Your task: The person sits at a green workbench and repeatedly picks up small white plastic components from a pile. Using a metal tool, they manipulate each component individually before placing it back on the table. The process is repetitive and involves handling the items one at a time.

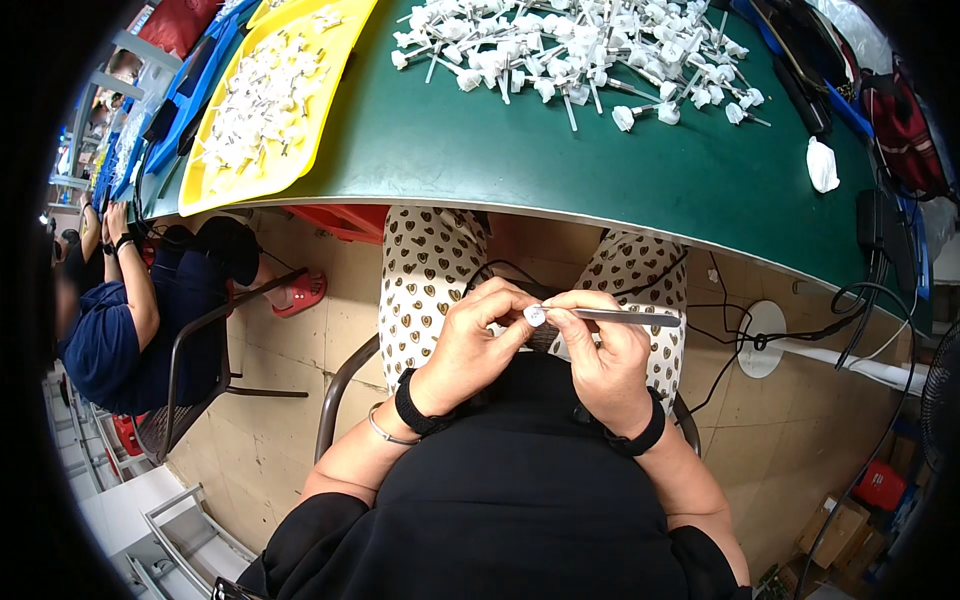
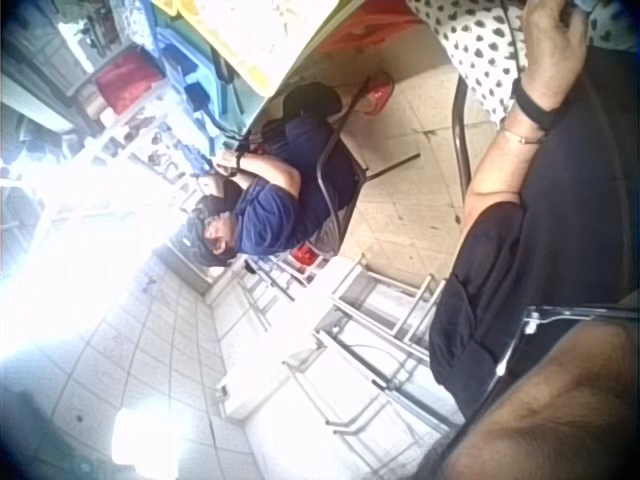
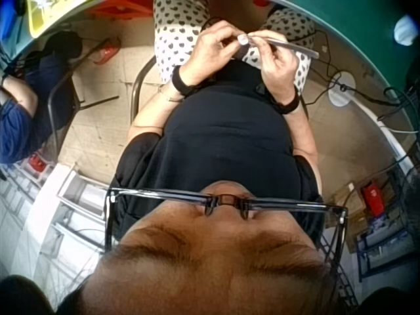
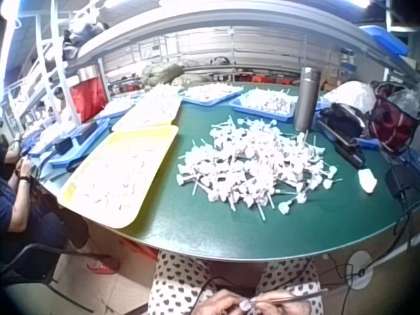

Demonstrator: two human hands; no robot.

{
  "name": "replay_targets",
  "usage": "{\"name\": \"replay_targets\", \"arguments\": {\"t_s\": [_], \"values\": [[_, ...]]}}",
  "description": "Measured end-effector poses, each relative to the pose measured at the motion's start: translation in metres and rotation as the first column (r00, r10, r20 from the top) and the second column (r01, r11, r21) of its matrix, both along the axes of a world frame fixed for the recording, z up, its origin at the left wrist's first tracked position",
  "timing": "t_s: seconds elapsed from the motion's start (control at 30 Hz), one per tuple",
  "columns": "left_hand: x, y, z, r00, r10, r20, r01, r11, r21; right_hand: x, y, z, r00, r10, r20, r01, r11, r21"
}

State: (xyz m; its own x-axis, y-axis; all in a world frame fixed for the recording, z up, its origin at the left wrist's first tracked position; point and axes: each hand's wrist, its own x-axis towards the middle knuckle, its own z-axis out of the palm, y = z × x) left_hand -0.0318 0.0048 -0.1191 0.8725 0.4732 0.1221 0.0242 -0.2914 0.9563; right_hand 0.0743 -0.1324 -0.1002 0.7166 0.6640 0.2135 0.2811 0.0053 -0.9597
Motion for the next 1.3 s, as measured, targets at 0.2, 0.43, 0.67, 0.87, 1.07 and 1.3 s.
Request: {"name": "replay_targets", "arguments": {"t_s": [0.2,0.43,0.67,0.87,1.07,1.3], "values": [[-0.0004,0.0000,-0.0022,1.000,0.001,0.001,-0.001,1.000,-0.006,-0.0002,0.0004,0.0002,1.000,-0.004,-0.030,0.003,1.000,-0.002],[-0.0011,-0.0010,-0.0013,1.000,0.008,-0.015,-0.008,1.000,-0.006,0.0002,-0.0002,0.0000,1.000,0.006,0.008,-0.005,0.999,-0.033],[-0.0013,-0.0010,-0.0013,1.000,0.005,-0.012,-0.006,1.000,-0.020,-0.0008,0.0001,-0.0010,1.000,-0.012,-0.026,0.011,1.000,-0.018],[-0.0010,-0.0016,-0.0018,1.000,0.006,-0.012,-0.007,1.000,-0.024,-0.0020,0.0015,-0.0001,0.998,-0.016,-0.060,0.017,1.000,0.014],[-0.0009,-0.0017,-0.0018,1.000,0.007,-0.012,-0.007,0.999,-0.032,-0.0011,-0.0004,-0.0009,0.999,-0.019,-0.044,0.019,1.000,-0.007],[-0.0011,-0.0017,-0.0024,1.000,0.006,-0.009,-0.006,1.000,-0.027,-0.0021,0.0008,0.0001,0.998,-0.026,-0.063,0.026,1.000,-0.005]]}}
